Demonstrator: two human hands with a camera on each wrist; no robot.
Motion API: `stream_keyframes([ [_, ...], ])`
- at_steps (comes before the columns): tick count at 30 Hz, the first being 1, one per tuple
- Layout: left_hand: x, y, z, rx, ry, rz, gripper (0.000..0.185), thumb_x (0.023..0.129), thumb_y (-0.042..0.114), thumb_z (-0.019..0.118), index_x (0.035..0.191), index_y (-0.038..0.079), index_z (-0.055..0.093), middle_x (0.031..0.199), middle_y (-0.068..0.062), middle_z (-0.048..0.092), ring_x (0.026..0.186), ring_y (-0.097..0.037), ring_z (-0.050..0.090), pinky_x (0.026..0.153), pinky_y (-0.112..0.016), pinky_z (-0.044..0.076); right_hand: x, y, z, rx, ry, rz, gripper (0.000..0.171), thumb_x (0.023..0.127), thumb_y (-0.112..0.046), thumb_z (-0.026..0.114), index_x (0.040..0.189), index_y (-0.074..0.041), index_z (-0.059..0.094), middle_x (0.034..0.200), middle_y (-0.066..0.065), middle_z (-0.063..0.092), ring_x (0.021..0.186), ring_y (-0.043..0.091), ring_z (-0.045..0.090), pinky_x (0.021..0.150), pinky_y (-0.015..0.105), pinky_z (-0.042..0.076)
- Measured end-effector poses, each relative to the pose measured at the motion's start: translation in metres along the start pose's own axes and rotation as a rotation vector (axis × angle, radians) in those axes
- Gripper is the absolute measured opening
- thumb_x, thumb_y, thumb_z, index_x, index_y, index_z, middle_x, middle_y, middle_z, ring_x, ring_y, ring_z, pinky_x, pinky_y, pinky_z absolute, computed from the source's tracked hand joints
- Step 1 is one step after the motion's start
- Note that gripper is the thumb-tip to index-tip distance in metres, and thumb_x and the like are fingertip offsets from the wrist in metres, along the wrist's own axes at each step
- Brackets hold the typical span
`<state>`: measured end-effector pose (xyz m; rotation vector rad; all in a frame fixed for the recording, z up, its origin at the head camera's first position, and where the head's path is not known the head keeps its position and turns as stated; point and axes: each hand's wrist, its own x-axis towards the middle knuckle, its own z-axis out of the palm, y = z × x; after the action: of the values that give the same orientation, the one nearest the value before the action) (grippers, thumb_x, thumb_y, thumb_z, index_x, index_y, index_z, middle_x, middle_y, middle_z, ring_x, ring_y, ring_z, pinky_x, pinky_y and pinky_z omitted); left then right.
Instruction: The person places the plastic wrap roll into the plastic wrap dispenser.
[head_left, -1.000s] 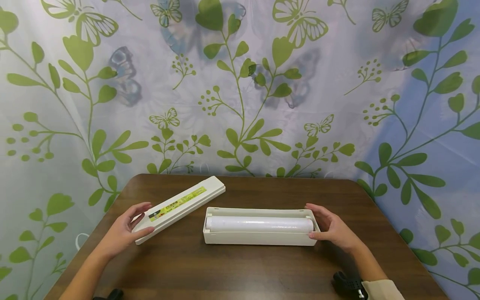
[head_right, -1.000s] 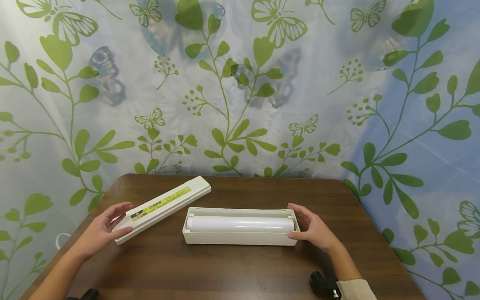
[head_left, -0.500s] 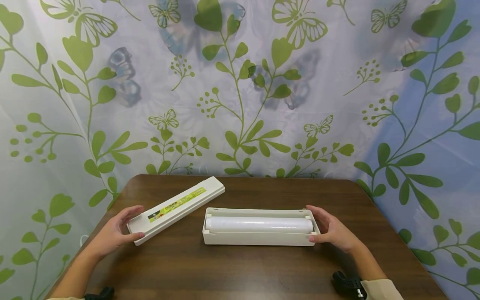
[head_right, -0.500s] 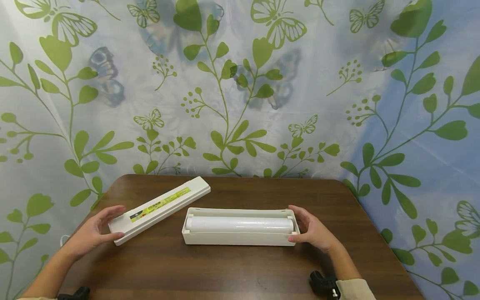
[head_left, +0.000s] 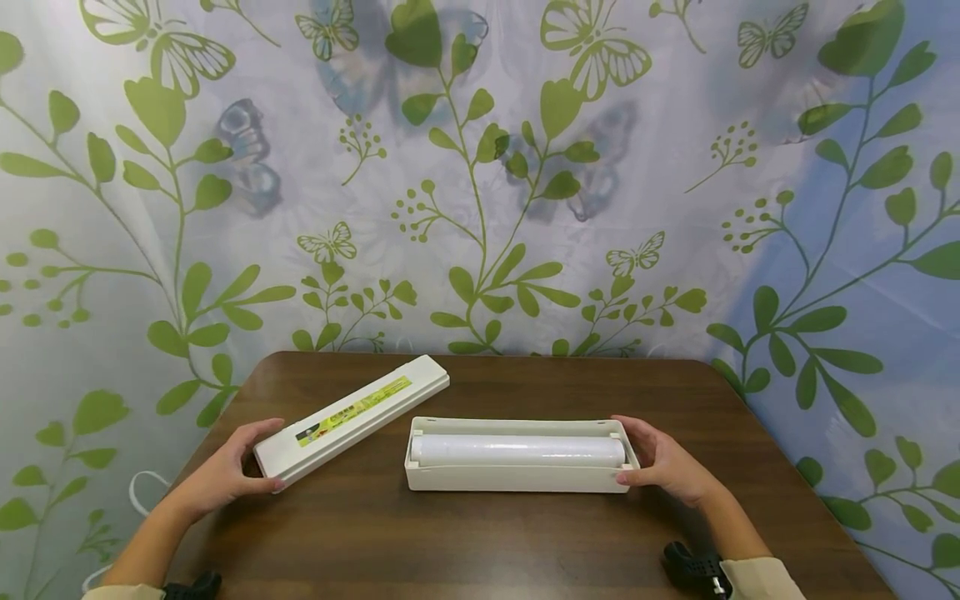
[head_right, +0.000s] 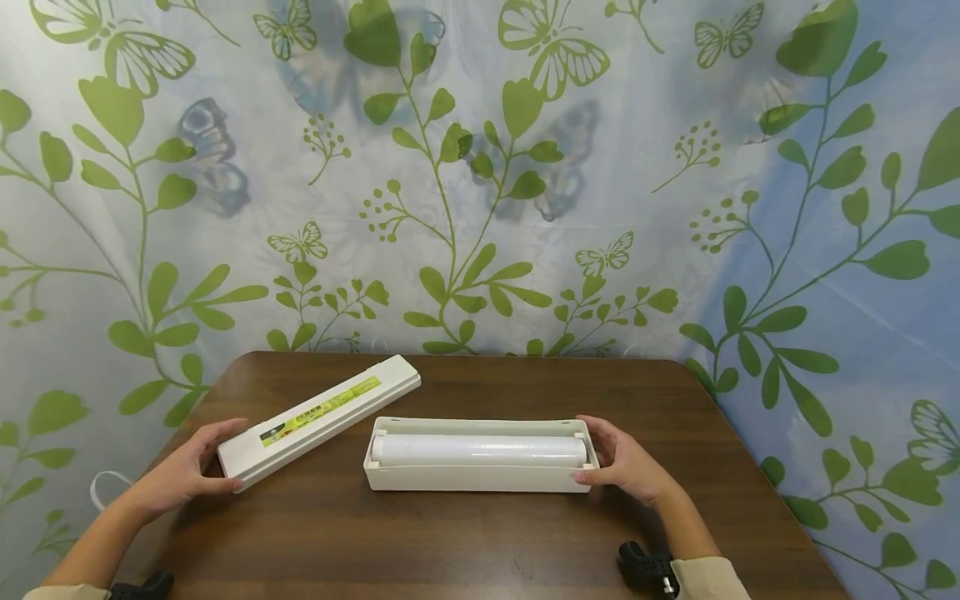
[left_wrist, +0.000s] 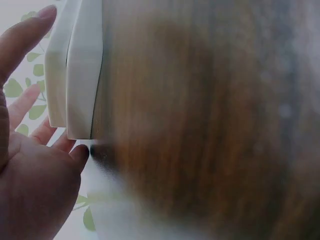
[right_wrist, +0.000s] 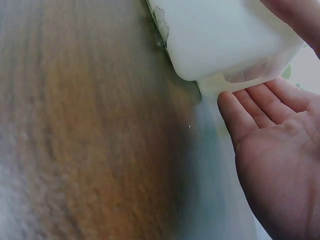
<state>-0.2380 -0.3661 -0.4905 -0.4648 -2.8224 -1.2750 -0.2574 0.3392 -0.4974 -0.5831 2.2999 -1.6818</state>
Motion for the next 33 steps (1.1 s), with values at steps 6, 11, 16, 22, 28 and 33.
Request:
stream_keyframes([
  [6,0.003,-0.006,-0.006,0.069,-0.047,0.011,0.097,0.077,0.027,0.091,0.154,0.005,0.037,0.149,-0.025,0.041,0.116,-0.009,0.044,0.087,-0.016,0.039,-0.004,-0.003,0.009,0.009,0.017,0.019,0.088,0.084,-0.003,0.080,0.155,-0.001,0.030,0.152,0.027,0.040,0.115,0.011,0.061,0.088,0.035,0.061],
  [11,0.006,-0.013,-0.013,0.088,-0.088,-0.014,0.097,0.077,0.029,0.091,0.154,0.003,0.037,0.148,-0.026,0.046,0.118,-0.016,0.049,0.088,-0.016,0.042,-0.006,-0.005,0.016,0.033,0.014,0.025,0.088,0.085,-0.003,0.079,0.156,-0.002,0.028,0.152,0.029,0.039,0.112,0.013,0.062,0.079,0.042,0.063],
  [16,0.010,-0.019,-0.018,0.112,-0.116,-0.029,0.097,0.077,0.031,0.090,0.154,0.002,0.038,0.148,-0.027,0.048,0.123,-0.027,0.050,0.087,-0.018,0.044,-0.010,-0.006,0.022,0.041,0.021,0.014,0.087,0.085,-0.002,0.079,0.156,-0.001,0.028,0.151,0.031,0.039,0.111,0.013,0.062,0.077,0.043,0.063],
  [22,0.015,-0.027,-0.022,0.117,-0.130,-0.022,0.096,0.077,0.032,0.091,0.153,0.003,0.040,0.146,-0.026,0.050,0.121,-0.024,0.051,0.087,-0.021,0.044,-0.014,-0.009,0.030,0.037,0.041,0.023,0.087,0.086,-0.002,0.078,0.157,-0.001,0.027,0.153,0.031,0.038,0.112,0.013,0.062,0.075,0.045,0.063],
  [28,0.019,-0.031,-0.026,0.117,-0.128,0.016,0.096,0.075,0.032,0.092,0.151,0.002,0.042,0.142,-0.024,0.054,0.110,-0.001,0.049,0.087,-0.019,0.043,-0.018,-0.010,0.038,0.020,0.066,0.028,0.088,0.086,-0.003,0.079,0.157,-0.001,0.027,0.155,0.031,0.037,0.114,0.010,0.061,0.080,0.042,0.063],
  [33,0.021,-0.036,-0.029,0.146,-0.133,0.024,0.098,0.073,0.033,0.093,0.150,0.001,0.042,0.141,-0.024,0.054,0.114,-0.012,0.051,0.087,-0.019,0.043,-0.022,-0.011,0.044,0.002,0.080,0.033,0.088,0.086,-0.005,0.079,0.157,-0.002,0.028,0.155,0.031,0.037,0.116,0.008,0.060,0.087,0.037,0.062],
])
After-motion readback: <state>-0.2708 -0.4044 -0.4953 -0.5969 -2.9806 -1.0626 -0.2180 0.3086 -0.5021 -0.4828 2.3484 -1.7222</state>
